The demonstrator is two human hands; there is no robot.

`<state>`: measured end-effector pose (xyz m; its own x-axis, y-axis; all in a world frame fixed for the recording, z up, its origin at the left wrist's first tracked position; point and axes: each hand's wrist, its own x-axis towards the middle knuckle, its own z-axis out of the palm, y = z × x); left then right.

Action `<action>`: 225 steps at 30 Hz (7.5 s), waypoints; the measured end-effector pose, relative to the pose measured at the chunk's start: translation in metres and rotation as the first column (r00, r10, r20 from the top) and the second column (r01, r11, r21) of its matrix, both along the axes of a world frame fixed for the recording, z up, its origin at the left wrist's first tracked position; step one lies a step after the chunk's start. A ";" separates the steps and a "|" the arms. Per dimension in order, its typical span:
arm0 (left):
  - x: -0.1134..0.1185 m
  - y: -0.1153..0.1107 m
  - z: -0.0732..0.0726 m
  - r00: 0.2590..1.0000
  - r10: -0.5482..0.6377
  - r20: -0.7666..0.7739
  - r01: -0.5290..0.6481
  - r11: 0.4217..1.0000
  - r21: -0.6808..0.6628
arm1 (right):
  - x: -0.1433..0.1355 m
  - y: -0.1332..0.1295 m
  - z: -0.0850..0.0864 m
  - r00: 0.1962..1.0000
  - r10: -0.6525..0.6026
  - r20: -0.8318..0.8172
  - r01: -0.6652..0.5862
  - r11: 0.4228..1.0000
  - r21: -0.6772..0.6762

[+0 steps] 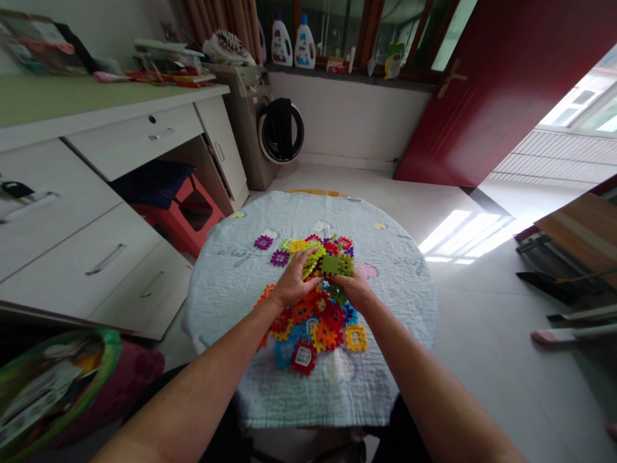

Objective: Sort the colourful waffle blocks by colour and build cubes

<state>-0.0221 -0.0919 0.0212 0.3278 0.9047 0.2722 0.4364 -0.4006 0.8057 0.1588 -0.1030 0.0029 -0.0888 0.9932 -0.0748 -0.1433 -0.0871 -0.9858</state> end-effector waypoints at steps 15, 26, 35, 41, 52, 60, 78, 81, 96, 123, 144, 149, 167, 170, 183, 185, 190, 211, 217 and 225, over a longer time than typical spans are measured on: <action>-0.042 -0.007 -0.001 0.962 0.130 -0.238 -0.150 0.986 -0.069 | 0.013 0.050 0.012 0.848 -0.024 0.530 -0.055 0.989 0.134; -0.054 -0.069 -0.021 0.776 -0.054 -0.629 -0.176 0.938 -0.298 | 0.015 0.127 -0.014 0.369 0.049 0.928 0.018 0.998 -0.059; -0.037 -0.057 -0.021 0.808 0.051 -0.587 -0.184 0.968 -0.169 | -0.023 0.092 -0.013 0.578 0.094 0.811 -0.188 0.982 0.020; -0.030 -0.039 -0.036 0.930 0.103 -0.353 -0.136 0.988 -0.069 | -0.027 0.088 -0.006 0.782 0.266 0.564 -0.309 0.951 -0.020; -0.031 -0.019 -0.024 0.957 0.214 -0.197 -0.208 0.977 0.054 | 0.003 0.041 0.053 0.617 0.487 0.618 -0.575 0.815 -0.069; -0.041 -0.066 -0.019 0.807 0.024 -0.589 -0.130 0.982 -0.138 | 0.040 -0.072 0.030 0.115 0.239 0.964 -0.242 0.948 -0.206; -0.015 -0.012 -0.018 0.924 0.228 -0.308 -0.147 0.953 0.264 | 0.028 -0.036 -0.005 0.550 -0.141 0.823 -0.194 0.937 0.290; -0.018 0.024 -0.012 0.839 0.382 -0.386 -0.267 0.909 0.320 | 0.026 -0.041 0.006 0.636 -0.035 0.771 -0.326 0.893 0.310; -0.018 0.096 -0.011 0.612 -0.071 -0.788 -0.146 0.969 -0.201 | 0.050 -0.116 0.011 0.075 0.351 0.933 -0.201 0.922 -0.331; -0.027 -0.115 -0.030 0.719 0.080 -0.690 -0.270 0.948 -0.171 | 0.030 -0.025 -0.020 0.638 -0.310 0.705 0.101 0.941 0.322; -0.093 -0.104 -0.007 0.557 0.016 -0.830 -0.345 0.914 -0.214 | 0.002 -0.013 -0.028 0.535 -0.040 0.844 -0.177 0.971 0.159; -0.091 -0.098 -0.011 0.600 -0.033 -0.799 -0.304 0.915 -0.266 | -0.006 -0.016 -0.018 0.648 -0.045 0.760 -0.316 0.892 0.322; -0.044 -0.045 -0.026 0.885 0.428 -0.181 -0.394 0.898 0.197 | 0.007 -0.020 -0.019 0.428 -0.253 0.868 0.020 0.962 0.272; -0.048 -0.041 -0.036 0.844 0.504 -0.182 -0.486 0.863 0.137 | -0.003 -0.022 -0.019 0.509 -0.220 0.832 -0.059 0.956 0.288; -0.043 -0.042 -0.038 0.817 0.444 -0.367 -0.467 0.884 0.030 | -0.011 -0.002 -0.007 0.285 -0.094 0.954 -0.364 0.910 0.199; -0.045 -0.041 -0.037 0.796 0.466 -0.387 -0.499 0.867 0.017 | -0.004 0.013 0.000 0.293 -0.097 0.951 -0.330 0.923 0.196; -0.045 -0.042 -0.030 0.764 0.439 -0.473 -0.521 0.852 -0.052 | 0.006 0.072 0.015 0.354 -0.062 0.933 -0.281 0.945 0.169; -0.046 -0.045 -0.010 0.741 0.282 -0.609 -0.521 0.814 -0.257 | 0.008 0.097 0.017 0.380 0.378 0.844 -0.573 0.813 -0.107; -0.048 -0.044 -0.009 0.762 0.255 -0.596 -0.482 0.838 -0.258 | -0.021 0.122 0.036 0.331 0.312 0.891 -0.450 0.882 -0.141; -0.055 -0.041 -0.009 0.764 0.285 -0.579 -0.501 0.828 -0.253 | -0.094 0.146 0.004 0.255 0.120 0.960 -0.305 0.952 -0.039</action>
<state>-0.0769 -0.1332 0.0124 -0.0919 0.9739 -0.2075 0.8621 0.1821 0.4729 0.0650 0.0433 0.0066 -0.2567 0.9556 -0.1444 0.8948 0.1785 -0.4092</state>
